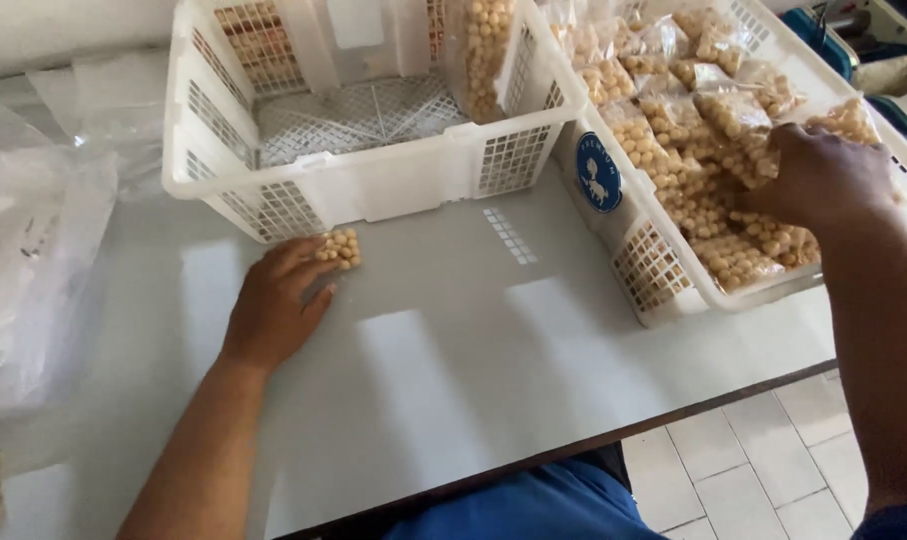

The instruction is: The person transfers small round food items from a large plastic bag into several smaller clear plastic bags on a table. They then tie the larger bag and place it into a white plastic crate. The person continues to arrange the smaller filled bags on the table.

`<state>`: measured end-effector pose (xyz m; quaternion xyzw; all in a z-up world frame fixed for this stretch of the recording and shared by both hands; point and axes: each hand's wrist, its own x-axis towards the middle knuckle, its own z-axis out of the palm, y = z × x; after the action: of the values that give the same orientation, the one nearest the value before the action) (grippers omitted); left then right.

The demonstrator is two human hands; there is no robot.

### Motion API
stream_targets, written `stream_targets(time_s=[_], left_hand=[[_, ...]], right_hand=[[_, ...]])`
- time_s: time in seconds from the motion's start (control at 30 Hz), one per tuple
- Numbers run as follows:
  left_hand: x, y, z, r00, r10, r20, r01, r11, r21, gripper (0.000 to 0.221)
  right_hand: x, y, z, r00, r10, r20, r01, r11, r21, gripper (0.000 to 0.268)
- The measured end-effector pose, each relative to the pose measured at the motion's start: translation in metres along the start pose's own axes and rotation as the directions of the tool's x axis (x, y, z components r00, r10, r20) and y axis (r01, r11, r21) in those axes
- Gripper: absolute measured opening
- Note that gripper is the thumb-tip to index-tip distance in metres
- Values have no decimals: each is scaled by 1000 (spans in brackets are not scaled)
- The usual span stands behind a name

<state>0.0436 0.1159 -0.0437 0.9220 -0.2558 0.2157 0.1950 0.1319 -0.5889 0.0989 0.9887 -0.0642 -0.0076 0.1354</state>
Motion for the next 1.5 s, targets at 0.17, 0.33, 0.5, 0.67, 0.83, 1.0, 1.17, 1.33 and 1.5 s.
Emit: stream_targets(time_s=[0.17, 0.33, 0.5, 0.67, 0.83, 1.0, 1.17, 1.33, 1.5], left_hand=[[1, 2, -2, 1000, -6, -29, 5, 1000, -30, 38], [-2, 5, -4, 998, -66, -12, 66, 998, -2, 29], [3, 13, -8, 996, -33, -83, 31, 999, -18, 37], [4, 17, -15, 991, -119, -54, 118, 993, -26, 40], [7, 20, -18, 976, -216, 0, 216, 976, -32, 32], [7, 25, -4, 992, -112, -52, 115, 992, 49, 37], [15, 65, 6, 992, 19, 128, -12, 998, -57, 33], [11, 64, 48, 954, 134, 269, -173, 977, 127, 46], [13, 60, 40, 940, 17, 341, -79, 982, 170, 49]], right_hand=[[20, 20, 20, 995, 54, -85, -63, 992, -109, 81], [28, 90, 96, 646, -208, -734, 523, 821, 228, 45], [-100, -30, 21, 772, -20, -636, 546, 534, 646, 23], [-152, -221, -51, 683, -504, -528, 643, 71, 763, 29], [-122, -333, -16, 926, -290, -240, 336, 348, 875, 45], [-95, -378, 39, 910, -353, -218, 338, 327, 883, 44], [-92, -367, 40, 908, -275, -317, 396, 314, 863, 30], [-88, -356, 48, 855, -430, -289, 518, 723, 458, 76], [-107, -362, 15, 838, -514, -183, 535, 711, 457, 74]])
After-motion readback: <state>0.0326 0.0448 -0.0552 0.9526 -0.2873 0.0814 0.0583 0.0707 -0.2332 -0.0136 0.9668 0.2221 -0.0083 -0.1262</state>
